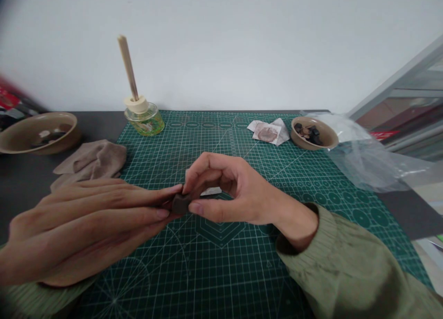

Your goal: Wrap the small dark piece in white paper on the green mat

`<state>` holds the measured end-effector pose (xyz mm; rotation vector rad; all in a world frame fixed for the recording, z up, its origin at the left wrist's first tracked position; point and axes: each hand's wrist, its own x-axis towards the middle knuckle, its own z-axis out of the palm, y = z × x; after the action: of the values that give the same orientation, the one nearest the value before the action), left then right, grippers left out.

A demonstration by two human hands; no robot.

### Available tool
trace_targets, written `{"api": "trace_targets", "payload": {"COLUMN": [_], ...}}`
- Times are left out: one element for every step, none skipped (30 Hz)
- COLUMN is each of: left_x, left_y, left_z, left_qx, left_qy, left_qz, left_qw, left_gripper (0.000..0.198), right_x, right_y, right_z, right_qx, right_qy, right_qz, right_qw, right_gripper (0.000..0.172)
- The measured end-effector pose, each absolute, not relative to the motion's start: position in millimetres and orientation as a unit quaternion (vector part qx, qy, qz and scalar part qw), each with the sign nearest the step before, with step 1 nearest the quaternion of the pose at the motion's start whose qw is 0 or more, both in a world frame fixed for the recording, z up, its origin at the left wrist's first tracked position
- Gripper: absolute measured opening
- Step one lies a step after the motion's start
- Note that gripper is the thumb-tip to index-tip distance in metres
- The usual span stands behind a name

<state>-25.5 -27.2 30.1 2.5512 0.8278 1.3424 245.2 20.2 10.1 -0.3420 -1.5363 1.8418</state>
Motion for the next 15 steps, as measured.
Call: {"api": "trace_targets", "payload": {"left_x": [-26,-26,-27,-27,-27,-27,-28,-28,-29,-30,-30,-31,-31,-31,-30], "left_y": [-26,-26,-25,-26,-26,-27,-27,-28,-29,-30,-31,-31,-31,-31,-31], "left_z": [28,26,25,25,26,28,30,33,37,40,43,45,46,46,45], "left_qx": [0.87,0.872,0.878,0.876,0.875,0.876,0.878,0.882,0.886,0.889,0.892,0.892,0.892,0.89,0.88], "left_qy": [0.245,0.246,0.238,0.241,0.247,0.253,0.258,0.263,0.268,0.265,0.267,0.265,0.265,0.268,0.278], "left_qz": [0.424,0.423,0.414,0.417,0.417,0.41,0.403,0.391,0.376,0.373,0.364,0.366,0.366,0.366,0.383], "left_qw": [0.045,0.032,0.023,0.018,0.018,0.02,0.02,0.021,0.022,0.02,0.024,0.025,0.028,0.037,0.052], "left_gripper": [0.008,0.007,0.008,0.008,0.008,0.008,0.009,0.011,0.014,0.014,0.014,0.013,0.014,0.014,0.014], "right_x": [245,245,245,245,245,245,244,244,244,244,244,244,244,244,244], "right_y": [20,20,20,20,20,20,20,20,20,21,21,21,21,21,21], "right_z": [10,11,11,11,11,11,11,11,11,11,11,11,10,10,10], "right_qx": [-0.134,-0.135,-0.135,-0.136,-0.136,-0.136,-0.136,-0.136,-0.136,-0.137,-0.136,-0.135,-0.134,-0.133,-0.133], "right_qy": [-0.593,-0.593,-0.592,-0.592,-0.591,-0.591,-0.591,-0.59,-0.59,-0.588,-0.588,-0.587,-0.586,-0.586,-0.587], "right_qz": [0.712,0.713,0.713,0.714,0.714,0.714,0.714,0.713,0.714,0.714,0.715,0.716,0.717,0.717,0.717], "right_qw": [0.351,0.35,0.349,0.349,0.35,0.35,0.351,0.352,0.353,0.353,0.353,0.353,0.353,0.353,0.353], "right_gripper": [0.045,0.045,0.046,0.046,0.046,0.046,0.046,0.046,0.047,0.048,0.05,0.051,0.052,0.052,0.052]}}
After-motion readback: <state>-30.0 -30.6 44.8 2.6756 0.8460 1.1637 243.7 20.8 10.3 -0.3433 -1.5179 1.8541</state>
